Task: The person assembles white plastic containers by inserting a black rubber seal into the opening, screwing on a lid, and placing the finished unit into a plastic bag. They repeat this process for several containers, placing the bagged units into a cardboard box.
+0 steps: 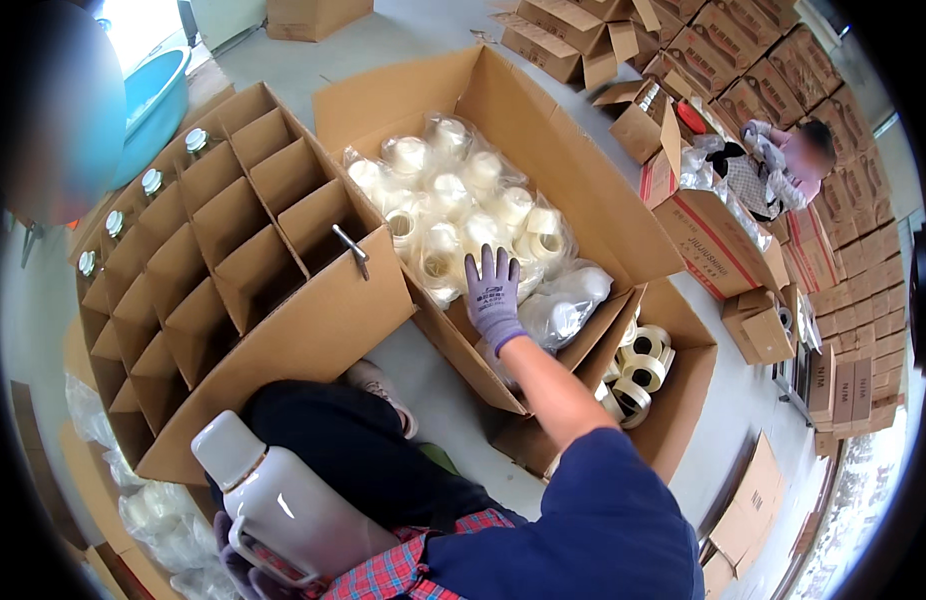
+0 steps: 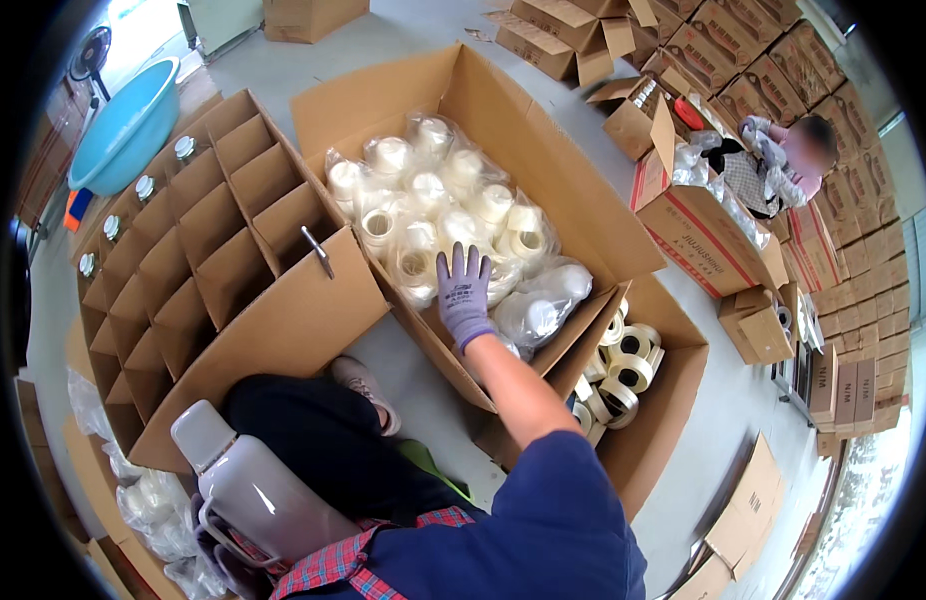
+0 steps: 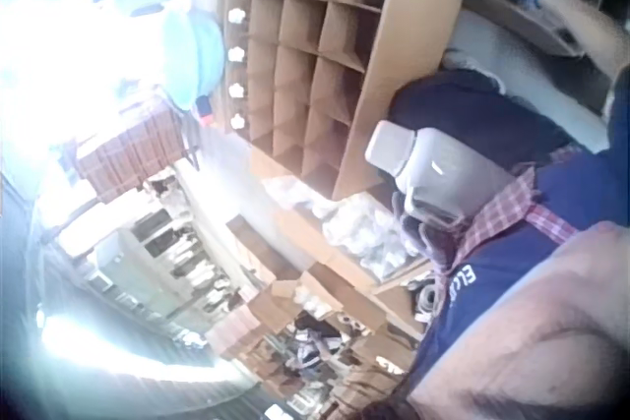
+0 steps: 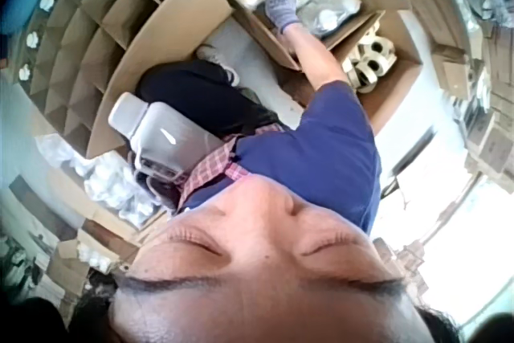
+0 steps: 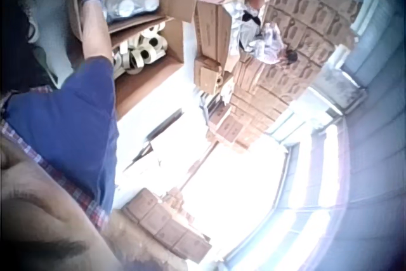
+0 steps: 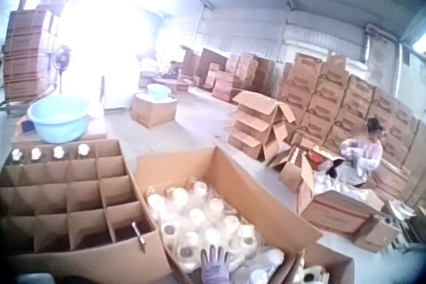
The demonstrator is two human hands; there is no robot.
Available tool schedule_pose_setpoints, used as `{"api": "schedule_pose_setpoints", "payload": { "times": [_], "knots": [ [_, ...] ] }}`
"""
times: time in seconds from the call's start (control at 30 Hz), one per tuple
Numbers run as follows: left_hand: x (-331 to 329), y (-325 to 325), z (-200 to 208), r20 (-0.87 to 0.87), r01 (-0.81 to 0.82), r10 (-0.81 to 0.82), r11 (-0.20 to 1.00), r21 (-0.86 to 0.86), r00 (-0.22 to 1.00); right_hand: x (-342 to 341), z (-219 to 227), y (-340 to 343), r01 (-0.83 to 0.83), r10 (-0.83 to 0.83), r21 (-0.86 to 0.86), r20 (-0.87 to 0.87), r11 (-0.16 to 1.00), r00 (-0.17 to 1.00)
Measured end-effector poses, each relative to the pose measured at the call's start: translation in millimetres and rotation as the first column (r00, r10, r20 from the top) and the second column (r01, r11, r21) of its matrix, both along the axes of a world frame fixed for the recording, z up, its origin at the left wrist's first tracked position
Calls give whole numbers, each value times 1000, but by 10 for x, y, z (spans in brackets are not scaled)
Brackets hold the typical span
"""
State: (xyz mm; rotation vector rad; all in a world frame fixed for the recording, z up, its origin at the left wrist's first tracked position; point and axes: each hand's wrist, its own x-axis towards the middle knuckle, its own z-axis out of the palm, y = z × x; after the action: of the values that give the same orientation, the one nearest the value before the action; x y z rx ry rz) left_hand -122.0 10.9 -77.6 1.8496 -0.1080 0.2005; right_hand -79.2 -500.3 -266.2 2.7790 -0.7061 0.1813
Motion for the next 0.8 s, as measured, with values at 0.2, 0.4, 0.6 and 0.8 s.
{"api": "schedule_pose_setpoints", "payload": {
  "times": [0.2,0.4,0.6,0.8],
  "knots": [
    [362,17,109,237,-135,74,959,250,969,167,-581,-537,-21,97,191,-394,981,914],
    [442,283,41,58,-185,178,966,179,982,-88,-431,-1185,6,-407,785,315,619,858],
    [545,332,32,2,-61,63,946,319,998,-744,-620,-1615,-628,-902,768,173,-127,395],
    [535,415,32,59,-35,15,934,354,998,-510,-682,-1381,234,-843,945,71,227,534]
  ]
}}
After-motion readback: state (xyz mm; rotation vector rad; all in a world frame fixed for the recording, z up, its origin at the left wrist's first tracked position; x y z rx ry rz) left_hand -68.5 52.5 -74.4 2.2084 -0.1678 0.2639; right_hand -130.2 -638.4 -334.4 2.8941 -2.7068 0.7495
